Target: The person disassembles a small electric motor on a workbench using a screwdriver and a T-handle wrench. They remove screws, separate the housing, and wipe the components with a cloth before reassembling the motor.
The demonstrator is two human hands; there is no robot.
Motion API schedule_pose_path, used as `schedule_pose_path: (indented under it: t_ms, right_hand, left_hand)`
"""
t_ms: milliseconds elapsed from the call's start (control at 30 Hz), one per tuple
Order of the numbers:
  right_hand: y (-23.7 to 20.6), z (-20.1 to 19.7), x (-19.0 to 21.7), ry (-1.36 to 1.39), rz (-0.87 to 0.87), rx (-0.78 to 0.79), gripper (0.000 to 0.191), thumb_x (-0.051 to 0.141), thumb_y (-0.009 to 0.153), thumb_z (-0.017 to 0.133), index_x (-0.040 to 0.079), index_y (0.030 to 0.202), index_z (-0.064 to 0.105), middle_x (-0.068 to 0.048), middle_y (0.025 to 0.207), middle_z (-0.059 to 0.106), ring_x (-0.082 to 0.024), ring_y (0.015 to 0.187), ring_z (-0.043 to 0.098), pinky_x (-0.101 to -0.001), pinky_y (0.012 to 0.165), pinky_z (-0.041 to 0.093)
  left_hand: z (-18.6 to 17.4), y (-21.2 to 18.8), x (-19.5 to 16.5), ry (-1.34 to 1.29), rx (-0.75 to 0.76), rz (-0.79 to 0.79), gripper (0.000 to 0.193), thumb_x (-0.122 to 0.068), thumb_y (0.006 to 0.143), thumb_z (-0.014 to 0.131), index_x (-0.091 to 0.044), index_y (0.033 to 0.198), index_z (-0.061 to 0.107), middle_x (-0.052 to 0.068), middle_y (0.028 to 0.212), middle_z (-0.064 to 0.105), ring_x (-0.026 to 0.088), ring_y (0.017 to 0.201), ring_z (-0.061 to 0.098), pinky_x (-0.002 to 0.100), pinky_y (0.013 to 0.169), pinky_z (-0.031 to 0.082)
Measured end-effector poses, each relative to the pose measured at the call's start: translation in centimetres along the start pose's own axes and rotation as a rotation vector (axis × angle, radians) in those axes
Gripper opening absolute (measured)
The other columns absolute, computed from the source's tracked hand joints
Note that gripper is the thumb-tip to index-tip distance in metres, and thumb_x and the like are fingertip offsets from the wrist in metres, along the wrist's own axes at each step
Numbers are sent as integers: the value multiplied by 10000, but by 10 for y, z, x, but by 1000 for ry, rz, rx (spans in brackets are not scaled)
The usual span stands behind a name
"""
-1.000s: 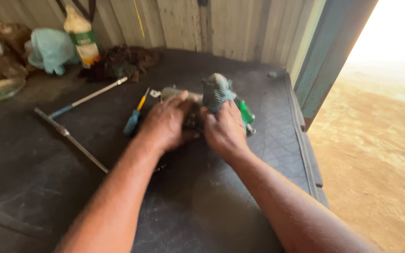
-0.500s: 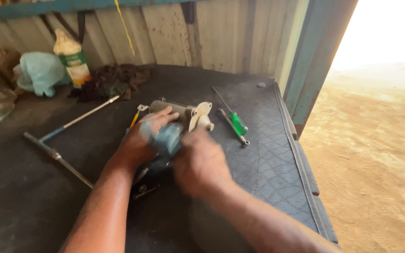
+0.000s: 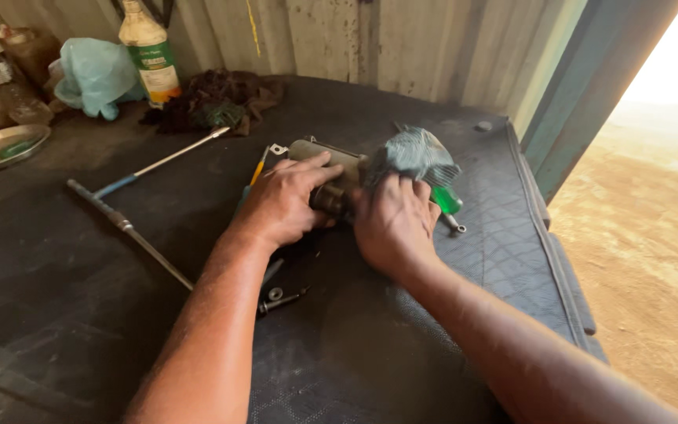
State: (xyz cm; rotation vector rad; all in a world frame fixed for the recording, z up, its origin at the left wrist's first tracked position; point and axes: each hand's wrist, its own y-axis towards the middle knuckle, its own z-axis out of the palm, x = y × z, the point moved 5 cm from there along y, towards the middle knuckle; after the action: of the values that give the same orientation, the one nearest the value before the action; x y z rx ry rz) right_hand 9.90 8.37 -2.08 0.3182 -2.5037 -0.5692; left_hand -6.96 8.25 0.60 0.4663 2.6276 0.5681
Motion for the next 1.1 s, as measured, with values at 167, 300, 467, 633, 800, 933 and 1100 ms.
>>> schedule_pose_path:
  t_ms: [167,300,467,633,800,933,1100]
  right_hand:
    - [-27,-22,9,-114,-358,-153,423,123,830,597,-65,1209,581,-305,1188,585,-477,1097,505,-558,928,425]
    - [-32,-32,11,-46,-295,9,346,142,819,616,-17,1126,616,-253,1092,626,-407,1024,583,-502,919,466]
    - [-28,-43,-16,310,129,393,232,124,828,626,3,1008,711,-159,795,684,-259,789,682,-427,793,545]
    - [-10,-92,-8,1006,-2,21,286,73,852,530,-30,1085,662,-132,928,678,-251,811,639,-434,724,541]
    - [-25,-90,31,126,-413,-135,366,141,796,704,13,1136,659,-197,1108,641,-421,1029,539,-515,910,440]
    - [-42,-73,33,21,-520,-131,362,141,791,681,16,1127,629,-165,1057,642,-394,1059,535,-520,938,414]
    - [-55,-73,33,-162,-642,-96,343,92,804,645,14,1138,638,-162,1012,630,-341,1001,550,-499,897,428]
  left_hand:
    - [-3,0,-10,33,-43,37,684,-182,584,926,-192,1232,708,28,1453,583,319,1278,563,413,1064,445]
    - [-14,0,-29,83,-8,28,507,-218,655,900,-197,1132,726,-6,1297,690,305,1183,624,436,990,492]
    - [-37,0,-56,22,38,96,446,-265,697,866,-219,1117,727,-10,1158,744,274,1129,668,450,925,506]
    - [-47,-3,-63,-145,91,16,425,-409,793,795,-244,1175,708,7,1097,756,263,1045,714,430,870,549]
    - [-43,0,-63,19,-162,144,257,-364,970,593,-139,994,716,145,954,747,403,932,691,539,796,522]
    - [-33,6,-52,101,-327,108,303,-326,1037,525,-100,875,645,175,808,713,458,817,663,580,727,495]
    - [-26,4,-37,56,-323,-20,346,-381,1021,534,-112,838,651,156,755,700,436,787,671,565,696,498]
